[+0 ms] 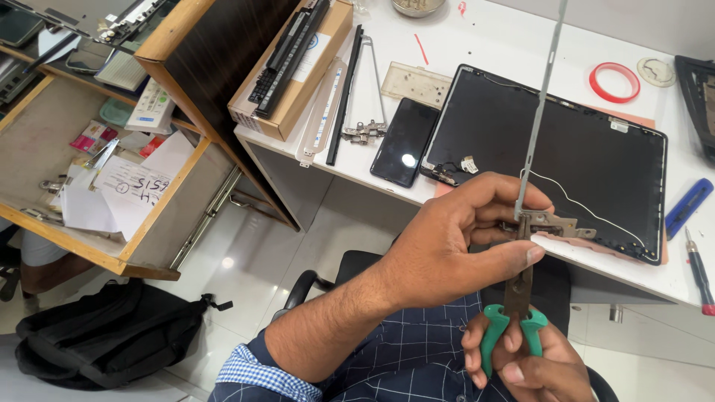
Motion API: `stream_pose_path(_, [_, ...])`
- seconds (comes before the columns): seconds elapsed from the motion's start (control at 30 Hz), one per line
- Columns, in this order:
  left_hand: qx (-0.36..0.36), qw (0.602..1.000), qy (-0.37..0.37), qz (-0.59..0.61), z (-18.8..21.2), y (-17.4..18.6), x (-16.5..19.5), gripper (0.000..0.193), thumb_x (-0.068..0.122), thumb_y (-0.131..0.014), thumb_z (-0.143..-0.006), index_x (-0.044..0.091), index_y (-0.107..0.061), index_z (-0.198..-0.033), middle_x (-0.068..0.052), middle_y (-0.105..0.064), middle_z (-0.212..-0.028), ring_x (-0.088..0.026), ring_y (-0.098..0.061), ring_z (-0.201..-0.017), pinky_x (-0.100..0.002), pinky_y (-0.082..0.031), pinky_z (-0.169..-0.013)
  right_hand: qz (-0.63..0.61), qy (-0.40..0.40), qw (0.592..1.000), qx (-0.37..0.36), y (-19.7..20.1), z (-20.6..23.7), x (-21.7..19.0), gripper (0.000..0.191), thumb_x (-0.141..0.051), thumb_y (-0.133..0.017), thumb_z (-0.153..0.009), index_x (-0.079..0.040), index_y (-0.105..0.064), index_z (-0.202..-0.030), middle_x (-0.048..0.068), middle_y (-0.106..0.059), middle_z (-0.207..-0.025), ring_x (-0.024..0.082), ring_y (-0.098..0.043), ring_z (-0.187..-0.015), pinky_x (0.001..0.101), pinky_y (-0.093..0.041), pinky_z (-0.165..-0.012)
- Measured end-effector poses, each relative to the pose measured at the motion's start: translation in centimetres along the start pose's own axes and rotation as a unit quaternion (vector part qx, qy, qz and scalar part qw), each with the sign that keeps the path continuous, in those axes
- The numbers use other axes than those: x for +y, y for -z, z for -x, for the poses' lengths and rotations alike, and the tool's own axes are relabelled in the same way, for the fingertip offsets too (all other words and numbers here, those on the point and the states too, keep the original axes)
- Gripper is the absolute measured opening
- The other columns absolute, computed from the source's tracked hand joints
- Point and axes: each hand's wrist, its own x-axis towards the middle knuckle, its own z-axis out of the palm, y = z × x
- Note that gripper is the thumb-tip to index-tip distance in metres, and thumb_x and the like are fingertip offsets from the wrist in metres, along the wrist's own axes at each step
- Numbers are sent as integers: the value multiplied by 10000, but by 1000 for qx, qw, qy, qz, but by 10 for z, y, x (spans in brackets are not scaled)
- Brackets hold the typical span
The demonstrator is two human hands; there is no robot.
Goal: The person uses a soldering iron and pliers to work on a laptop hinge assembly. They heat the hinge with the soldering iron, then use pliers to bend and adjust a metal rod attached to the hinge. The person repeatedly switches between heating and bending the hinge components.
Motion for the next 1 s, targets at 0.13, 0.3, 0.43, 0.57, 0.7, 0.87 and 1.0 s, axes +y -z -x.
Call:
stream_pose_path(0.13, [-3,1000,-5,12,0,1,-1,490,101,-648,-1021,-46,-464,-1450,-194,-558,-1361,-249,-592,-1355,-424,-527,-1230,-5,4,1000,23,2,1,4,347,-50,-654,-663,5,-481,-959,398,-617,-1017,448,-670,-892,561,-548,-687])
stream_pose_path(0.3, [-7,1000,-9,10,1,2,0,464,94,-637,-1023,-66,-451,-1417,-203,-553,-1368,-250,-593,-1339,-430,-524,-1237,0,-1,999,37,6,2,3,346,-40,-663,-663,10,-477,-951,426,-620,-1039,476,-679,-904,605,-561,-689])
stream_pose_path(0.43, [-5,1000,-14,9,0,3,0,464,89,-632,-1018,-61,-453,-1419,-202,-557,-1367,-241,-587,-1344,-424,-520,-1240,-18,-2,999,39,5,4,-3,355,-43,-660,-672,-1,-477,-973,434,-615,-1073,483,-684,-936,627,-568,-713])
stream_pose_path(0.57, [0,999,1,34,2,4,-2,473,97,-609,-1039,-47,-464,-1465,-210,-602,-1308,-251,-603,-1359,-415,-540,-1191,-31,22,999,3,-1,4,-9,340,-16,-635,-705,-11,-476,-1007,455,-590,-1166,496,-677,-1008,649,-553,-776])
stream_pose_path(0.7, [21,999,-29,17,-1,6,-8,323,192,-558,-1132,-34,-538,-1362,-185,-632,-1249,-220,-621,-1254,-380,-545,-1150,3,31,999,-17,-8,6,-12,353,10,-623,-718,-4,-498,-1048,477,-572,-1273,546,-665,-1099,727,-540,-907])
stream_pose_path(0.87, [46,997,-58,-6,-4,7,-11,323,280,-493,-1181,-7,-625,-1249,-164,-683,-1226,-194,-656,-1225,-341,-541,-1090,12,7,997,-72,-11,-4,-9,422,-15,-611,-712,25,-524,-1124,472,-516,-1380,569,-639,-1186,756,-502,-997])
stream_pose_path(1.0, [46,998,-36,27,-3,6,-10,319,260,-496,-1162,-3,-625,-1288,-177,-698,-1220,-195,-669,-1208,-369,-555,-1113,-18,17,990,-140,-11,-11,-4,408,-15,-608,-767,13,-512,-1163,458,-445,-1464,527,-597,-1274,728,-474,-1064])
